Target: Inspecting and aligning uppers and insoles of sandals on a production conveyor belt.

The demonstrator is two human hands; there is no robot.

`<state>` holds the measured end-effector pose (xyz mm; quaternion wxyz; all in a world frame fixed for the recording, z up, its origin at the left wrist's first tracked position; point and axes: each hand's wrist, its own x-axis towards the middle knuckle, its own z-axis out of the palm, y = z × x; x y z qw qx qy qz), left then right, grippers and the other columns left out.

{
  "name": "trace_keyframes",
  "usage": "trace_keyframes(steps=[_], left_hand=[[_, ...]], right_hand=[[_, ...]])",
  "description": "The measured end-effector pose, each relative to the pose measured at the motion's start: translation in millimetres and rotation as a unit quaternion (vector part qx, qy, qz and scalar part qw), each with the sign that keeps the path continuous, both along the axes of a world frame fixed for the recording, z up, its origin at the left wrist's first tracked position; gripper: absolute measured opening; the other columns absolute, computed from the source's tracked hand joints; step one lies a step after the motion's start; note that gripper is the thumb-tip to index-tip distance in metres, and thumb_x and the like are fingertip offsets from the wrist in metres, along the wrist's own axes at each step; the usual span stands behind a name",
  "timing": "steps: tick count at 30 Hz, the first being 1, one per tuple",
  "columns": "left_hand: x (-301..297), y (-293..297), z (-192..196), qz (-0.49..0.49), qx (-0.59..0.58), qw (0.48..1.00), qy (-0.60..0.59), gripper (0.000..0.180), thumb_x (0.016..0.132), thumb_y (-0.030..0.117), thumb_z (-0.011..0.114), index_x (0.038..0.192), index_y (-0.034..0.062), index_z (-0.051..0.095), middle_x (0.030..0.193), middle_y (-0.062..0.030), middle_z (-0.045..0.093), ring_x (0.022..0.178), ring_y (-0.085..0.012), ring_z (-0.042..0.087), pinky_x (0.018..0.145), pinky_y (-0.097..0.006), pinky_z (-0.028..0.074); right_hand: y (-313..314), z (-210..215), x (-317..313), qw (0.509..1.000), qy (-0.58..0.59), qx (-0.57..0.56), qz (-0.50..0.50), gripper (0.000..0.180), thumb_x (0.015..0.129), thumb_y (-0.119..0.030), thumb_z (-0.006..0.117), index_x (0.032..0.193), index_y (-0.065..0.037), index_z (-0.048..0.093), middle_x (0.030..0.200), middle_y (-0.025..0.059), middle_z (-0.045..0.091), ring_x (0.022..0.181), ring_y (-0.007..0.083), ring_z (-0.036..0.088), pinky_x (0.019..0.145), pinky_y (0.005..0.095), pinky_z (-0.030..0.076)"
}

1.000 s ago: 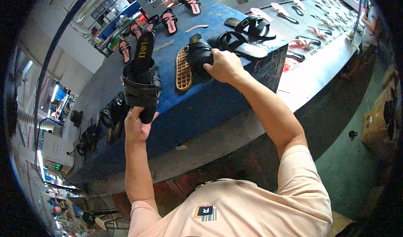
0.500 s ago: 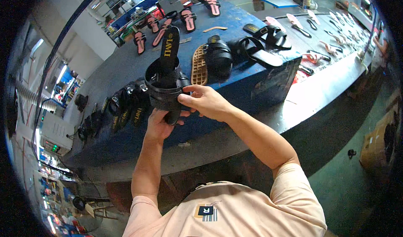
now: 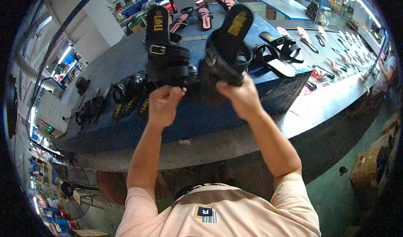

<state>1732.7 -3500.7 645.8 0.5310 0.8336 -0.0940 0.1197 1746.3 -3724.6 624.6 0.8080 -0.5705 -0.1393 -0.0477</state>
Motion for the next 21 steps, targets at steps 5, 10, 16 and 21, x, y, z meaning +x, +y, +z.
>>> trace_keyframes(steps=[5,10,16,21], left_hand=[[43.8,40.8,45.2,0.095,0.038,0.993,-0.059,0.028,0.084,0.027,0.067,0.071,0.0025,0.060,0.065,-0.0020,0.060,0.061,-0.0085,0.056,0.057,-0.024,0.044],[119.4,84.6,42.8,0.062,-0.070,0.994,-0.059,0.024,0.083,0.017,0.068,0.095,0.0017,0.056,0.074,-0.0040,0.061,0.064,-0.0106,0.058,0.059,-0.025,0.047],[173.1,92.8,33.7,0.001,-0.116,0.984,0.136,0.042,0.083,0.017,0.068,0.118,0.0037,0.049,0.088,-0.0076,0.062,0.065,-0.0115,0.060,0.055,-0.024,0.048],[191.1,98.3,21.0,0.045,0.014,0.976,0.215,0.072,0.084,0.027,0.068,0.140,0.0026,0.031,0.122,-0.0190,0.055,0.067,-0.0187,0.064,0.049,-0.026,0.048]], right_hand=[[-12.5,43.9,65.5,0.992,-0.029,-0.107,-0.055,0.056,0.073,-0.008,0.069,0.122,0.005,0.045,0.102,0.0145,0.061,0.091,0.0218,0.062,0.083,0.0335,0.051],[4.6,55.5,128.9,0.954,0.005,-0.289,-0.084,0.067,0.072,-0.011,0.070,0.130,0.004,0.041,0.102,0.0142,0.062,0.083,0.0184,0.063,0.075,0.0311,0.052],[32.8,46.8,168.6,0.953,0.049,-0.297,-0.033,0.065,0.071,-0.016,0.072,0.127,0.003,0.047,0.100,0.0146,0.064,0.082,0.0194,0.064,0.071,0.0309,0.052],[36.2,23.2,189.8,0.837,-0.016,-0.504,-0.211,0.059,0.069,-0.030,0.073,0.113,0.005,0.054,0.105,0.0254,0.062,0.102,0.0370,0.059,0.089,0.0394,0.047]])
